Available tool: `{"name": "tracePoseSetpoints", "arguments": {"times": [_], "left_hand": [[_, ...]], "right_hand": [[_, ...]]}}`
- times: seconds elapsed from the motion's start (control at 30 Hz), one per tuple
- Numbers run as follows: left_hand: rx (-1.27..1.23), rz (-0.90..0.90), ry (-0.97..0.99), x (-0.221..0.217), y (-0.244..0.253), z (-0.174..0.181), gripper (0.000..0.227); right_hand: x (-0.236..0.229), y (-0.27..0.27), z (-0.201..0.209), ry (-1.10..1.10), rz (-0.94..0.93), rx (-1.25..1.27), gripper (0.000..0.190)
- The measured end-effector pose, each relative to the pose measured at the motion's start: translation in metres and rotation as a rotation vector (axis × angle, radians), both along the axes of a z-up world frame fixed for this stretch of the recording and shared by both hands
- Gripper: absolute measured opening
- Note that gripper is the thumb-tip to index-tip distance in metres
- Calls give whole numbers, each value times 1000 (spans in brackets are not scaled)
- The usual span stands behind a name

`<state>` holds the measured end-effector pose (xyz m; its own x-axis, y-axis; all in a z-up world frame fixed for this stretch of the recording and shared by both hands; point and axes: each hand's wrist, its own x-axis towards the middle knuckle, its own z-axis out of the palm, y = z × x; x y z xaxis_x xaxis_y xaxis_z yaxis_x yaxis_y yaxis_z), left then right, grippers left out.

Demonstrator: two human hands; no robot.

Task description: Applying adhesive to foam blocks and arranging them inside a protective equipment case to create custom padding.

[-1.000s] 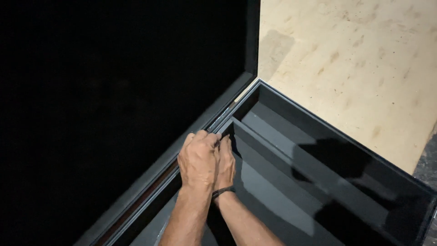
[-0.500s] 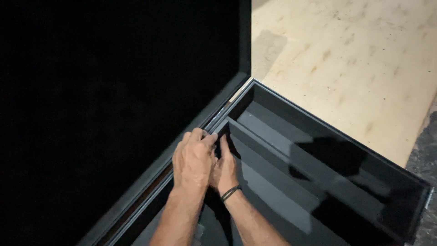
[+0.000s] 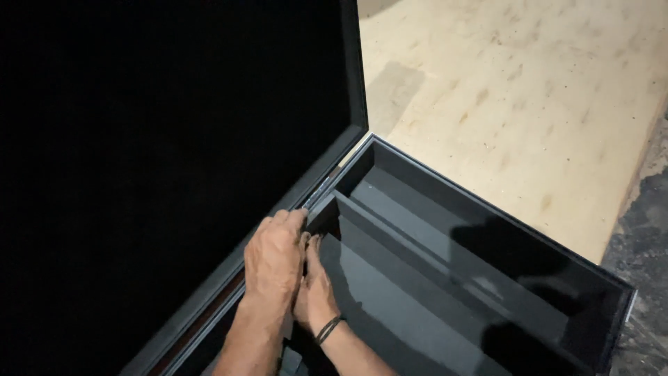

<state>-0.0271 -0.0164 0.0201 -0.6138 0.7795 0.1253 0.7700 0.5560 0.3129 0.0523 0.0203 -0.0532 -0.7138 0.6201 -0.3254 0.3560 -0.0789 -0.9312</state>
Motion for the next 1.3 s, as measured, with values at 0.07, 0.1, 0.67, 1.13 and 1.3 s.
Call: {"name": "tracePoseSetpoints", "arguments": {"times": [0.07, 0.1, 0.67, 1.13, 1.3], "left_hand": [[18, 27, -87, -6, -4, 4, 12], [40, -22, -88, -10, -6, 6, 12], [-134, 12, 5, -9, 2, 2, 33], [-23, 115, 231, 1, 2, -32, 9], [-26, 136, 236, -9, 5, -36, 17]], "right_hand": [[-1, -4, 3, 105, 62, -21, 90], [-1, -3, 16, 1, 93, -49, 88], [9, 4, 37, 103, -106, -648, 104], [0, 58, 60, -138, -80, -75, 78], [-29, 88, 17, -71, -74, -7, 42]]}}
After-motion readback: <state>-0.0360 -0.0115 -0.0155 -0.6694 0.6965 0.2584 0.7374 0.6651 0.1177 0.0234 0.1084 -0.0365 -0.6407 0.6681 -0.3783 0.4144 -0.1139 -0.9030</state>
